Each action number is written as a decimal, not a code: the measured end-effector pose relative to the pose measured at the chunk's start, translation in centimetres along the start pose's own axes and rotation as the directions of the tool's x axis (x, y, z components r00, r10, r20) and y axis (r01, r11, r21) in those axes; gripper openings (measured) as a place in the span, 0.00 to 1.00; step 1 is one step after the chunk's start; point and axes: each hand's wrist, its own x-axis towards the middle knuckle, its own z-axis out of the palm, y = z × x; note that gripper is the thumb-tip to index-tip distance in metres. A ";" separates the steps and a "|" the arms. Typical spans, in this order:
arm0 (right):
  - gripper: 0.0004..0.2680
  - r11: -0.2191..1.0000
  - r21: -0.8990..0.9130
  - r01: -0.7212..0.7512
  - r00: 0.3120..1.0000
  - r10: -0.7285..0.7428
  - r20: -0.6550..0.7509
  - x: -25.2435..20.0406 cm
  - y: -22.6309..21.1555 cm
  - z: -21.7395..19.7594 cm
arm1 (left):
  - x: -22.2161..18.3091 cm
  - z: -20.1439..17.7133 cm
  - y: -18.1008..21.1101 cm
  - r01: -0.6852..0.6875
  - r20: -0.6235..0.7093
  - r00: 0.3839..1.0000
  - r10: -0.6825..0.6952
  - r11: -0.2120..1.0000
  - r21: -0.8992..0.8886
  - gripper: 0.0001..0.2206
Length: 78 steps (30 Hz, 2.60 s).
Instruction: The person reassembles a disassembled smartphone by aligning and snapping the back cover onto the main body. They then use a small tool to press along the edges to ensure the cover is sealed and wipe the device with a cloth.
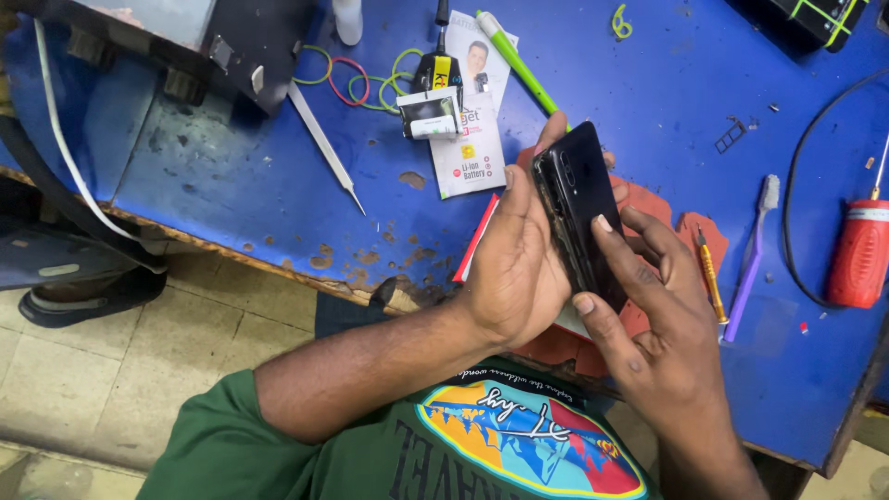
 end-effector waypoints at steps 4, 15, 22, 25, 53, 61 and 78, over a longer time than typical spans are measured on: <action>0.22 0.999 -0.034 0.022 1.000 -0.023 -0.004 -0.2 0.0 0.1 | 0.1 0.1 0.1 0.006 -0.005 1.000 -0.006 1.000 0.002 0.33; 0.21 0.996 -0.074 0.049 0.998 -0.051 -0.026 -0.5 0.2 0.3 | 0.1 0.7 0.5 0.059 0.066 0.996 -0.058 0.998 -0.018 0.34; 0.21 0.997 -0.044 0.063 0.998 -0.062 0.017 -0.6 0.4 0.6 | 0.0 0.2 0.0 0.033 -0.003 0.999 -0.033 0.999 0.034 0.35; 0.21 0.997 -0.044 0.059 0.998 -0.058 0.026 -0.8 0.6 0.7 | -0.1 0.1 0.0 0.039 0.000 0.999 -0.039 0.999 0.035 0.35; 0.20 0.970 -0.211 0.120 0.992 -0.125 -0.013 -1.3 -0.2 0.4 | 0.0 0.9 0.3 0.050 -0.033 0.999 -0.044 0.971 0.232 0.38; 0.19 0.973 -0.206 0.103 0.994 -0.109 -0.018 -1.5 -0.2 0.6 | 0.0 1.0 0.6 0.055 -0.031 0.998 -0.048 0.966 0.251 0.39; 0.20 0.958 -0.257 0.126 0.992 -0.126 0.017 -1.4 0.2 0.7 | 0.0 0.8 0.6 0.072 -0.033 0.997 -0.064 0.928 0.365 0.37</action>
